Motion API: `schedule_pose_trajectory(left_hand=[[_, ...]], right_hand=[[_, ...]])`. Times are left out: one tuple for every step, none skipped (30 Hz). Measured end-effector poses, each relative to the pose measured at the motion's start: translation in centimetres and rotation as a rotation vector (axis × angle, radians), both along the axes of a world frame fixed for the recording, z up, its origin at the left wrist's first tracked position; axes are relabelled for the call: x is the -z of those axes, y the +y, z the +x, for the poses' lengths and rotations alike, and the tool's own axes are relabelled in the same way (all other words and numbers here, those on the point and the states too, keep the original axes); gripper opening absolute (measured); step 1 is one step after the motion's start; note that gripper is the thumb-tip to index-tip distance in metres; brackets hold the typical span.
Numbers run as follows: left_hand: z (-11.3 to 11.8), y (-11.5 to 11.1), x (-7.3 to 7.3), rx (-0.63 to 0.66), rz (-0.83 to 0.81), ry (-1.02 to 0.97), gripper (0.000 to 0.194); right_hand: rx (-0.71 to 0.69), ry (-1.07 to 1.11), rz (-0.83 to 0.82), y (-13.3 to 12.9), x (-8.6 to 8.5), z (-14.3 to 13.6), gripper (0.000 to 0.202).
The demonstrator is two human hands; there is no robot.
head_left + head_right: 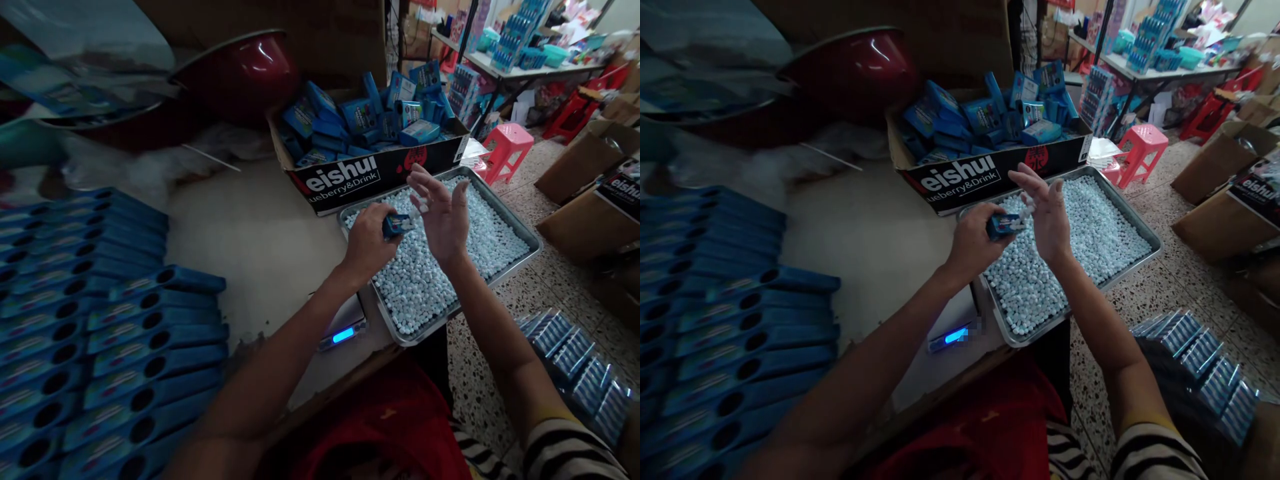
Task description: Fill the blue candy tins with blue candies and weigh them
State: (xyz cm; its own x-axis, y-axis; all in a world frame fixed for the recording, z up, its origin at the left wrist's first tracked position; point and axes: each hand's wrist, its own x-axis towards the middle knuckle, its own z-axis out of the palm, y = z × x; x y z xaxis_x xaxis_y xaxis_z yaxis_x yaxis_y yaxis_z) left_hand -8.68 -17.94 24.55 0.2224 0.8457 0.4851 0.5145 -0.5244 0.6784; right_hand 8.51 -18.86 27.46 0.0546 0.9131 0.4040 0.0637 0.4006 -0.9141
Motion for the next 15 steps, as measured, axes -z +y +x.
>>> schedule_pose_trajectory(left_hand=[[-0.3,0.2,0.0,-0.013,-0.011,-0.013,0.042],[-0.7,0.3,0.1,-0.026,-0.034,-0.047,0.042],[-1.0,0.5,0.2,-0.036,-0.067,-0.098,0.042],[-1.4,0.6,0.4,-0.032,-0.109,-0.156,0.041],[-1.7,0.7,0.6,-0.012,-0.162,-0.218,0.041],[-1.9,0.8,0.8,0.017,-0.225,-0.283,0.042],[-2.0,0.8,1.0,0.045,-0.287,-0.345,0.042],[-2.0,0.9,1.2,0.065,-0.339,-0.396,0.043],[-2.0,0.9,1.3,0.076,-0.375,-0.429,0.044],[-1.9,1.0,1.4,0.078,-0.395,-0.440,0.046],[-1.9,1.0,1.4,0.075,-0.401,-0.434,0.047],[-1.8,1.0,1.3,0.072,-0.401,-0.414,0.048],[-1.9,1.0,1.2,0.068,-0.400,-0.392,0.048],[-1.9,1.0,1.0,0.063,-0.400,-0.376,0.048],[-2.1,0.9,0.8,0.055,-0.398,-0.366,0.047]], right_hand=[[0.009,-0.049,-0.025,0.2,0.8,1.1,0.082],[0.041,-0.126,-0.052,0.2,1.8,2.3,0.072],[0.087,-0.236,-0.074,0.2,2.9,3.5,0.061],[0.142,-0.378,-0.080,0.0,4.1,4.6,0.052],[0.176,-0.538,-0.073,-0.4,5.2,5.6,0.047],[0.177,-0.692,-0.058,-0.9,6.3,6.3,0.044],[0.149,-0.833,-0.039,-1.5,7.2,6.8,0.046],[0.100,-0.954,-0.021,-2.1,7.9,6.9,0.051],[0.053,-1.051,-0.005,-2.5,8.3,6.8,0.057],[0.024,-1.131,0.007,-2.8,8.6,6.5,0.064],[0.021,-1.198,0.015,-2.9,8.7,6.1,0.070],[0.036,-1.254,0.016,-2.8,8.6,5.6,0.073],[0.056,-1.298,0.013,-2.4,8.4,5.2,0.072],[0.071,-1.331,0.007,-1.9,8.2,4.9,0.068],[0.081,-1.345,-0.004,-1.2,8.1,4.7,0.061]])
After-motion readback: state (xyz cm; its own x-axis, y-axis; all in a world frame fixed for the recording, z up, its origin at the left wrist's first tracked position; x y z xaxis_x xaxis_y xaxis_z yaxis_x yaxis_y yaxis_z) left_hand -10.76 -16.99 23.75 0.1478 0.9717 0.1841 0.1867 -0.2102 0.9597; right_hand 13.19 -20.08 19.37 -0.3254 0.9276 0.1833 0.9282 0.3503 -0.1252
